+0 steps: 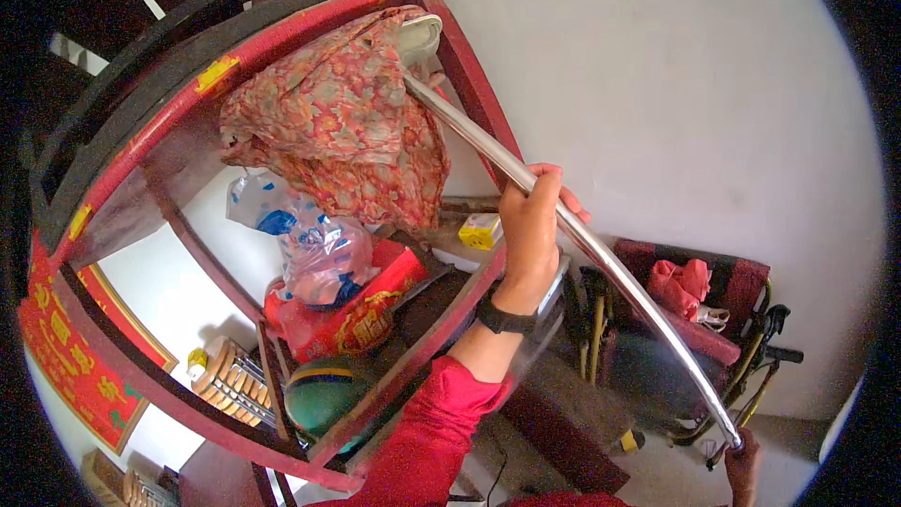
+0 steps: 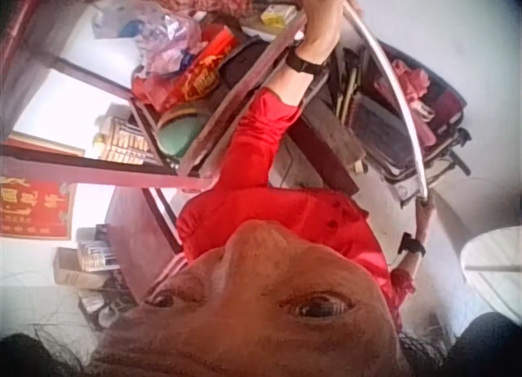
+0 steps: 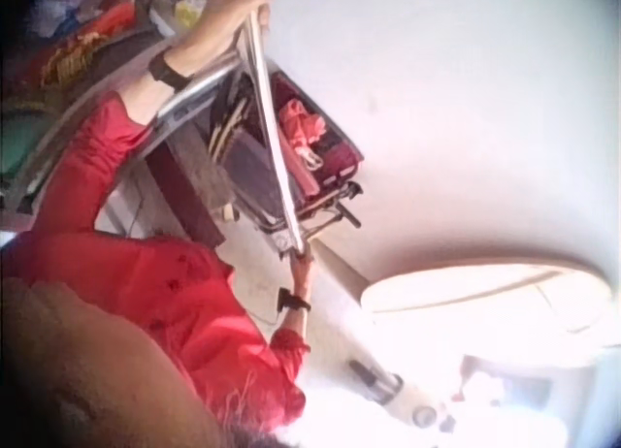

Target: Cleaning a wooden shelf using a broom and a cloth.

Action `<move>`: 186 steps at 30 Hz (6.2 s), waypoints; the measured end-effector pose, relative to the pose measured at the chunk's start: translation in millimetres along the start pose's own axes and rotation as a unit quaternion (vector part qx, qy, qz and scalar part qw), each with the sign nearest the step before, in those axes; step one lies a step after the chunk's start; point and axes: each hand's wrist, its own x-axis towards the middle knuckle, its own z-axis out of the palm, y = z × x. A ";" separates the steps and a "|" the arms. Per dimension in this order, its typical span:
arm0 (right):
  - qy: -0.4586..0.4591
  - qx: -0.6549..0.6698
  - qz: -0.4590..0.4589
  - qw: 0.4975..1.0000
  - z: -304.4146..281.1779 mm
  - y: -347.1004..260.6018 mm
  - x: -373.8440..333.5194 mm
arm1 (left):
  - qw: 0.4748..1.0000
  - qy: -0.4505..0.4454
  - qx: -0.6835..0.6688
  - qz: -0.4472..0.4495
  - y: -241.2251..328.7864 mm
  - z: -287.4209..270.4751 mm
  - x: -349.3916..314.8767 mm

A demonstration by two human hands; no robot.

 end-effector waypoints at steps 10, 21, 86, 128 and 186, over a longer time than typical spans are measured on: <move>0.067 -0.060 -0.064 0.994 57.7 12.7 8.2 | 0.999 -0.015 0.030 0.009 27.3 -11.0 31.7; 0.103 -0.008 0.012 0.995 66.3 -29.4 -13.9 | 0.998 -0.066 0.006 -0.003 29.3 -29.7 35.9; 0.183 -0.091 -0.001 0.979 30.3 -105.2 -25.5 | 0.997 -0.014 -0.069 -0.013 40.3 -80.6 64.8; -0.300 0.164 -0.181 0.922 233.2 -446.5 68.3 | 0.991 0.106 0.017 -0.076 20.2 -383.0 188.8; -0.300 0.331 -0.173 0.878 270.4 -416.2 35.5 | 0.973 0.218 0.056 -0.052 21.6 -319.2 97.0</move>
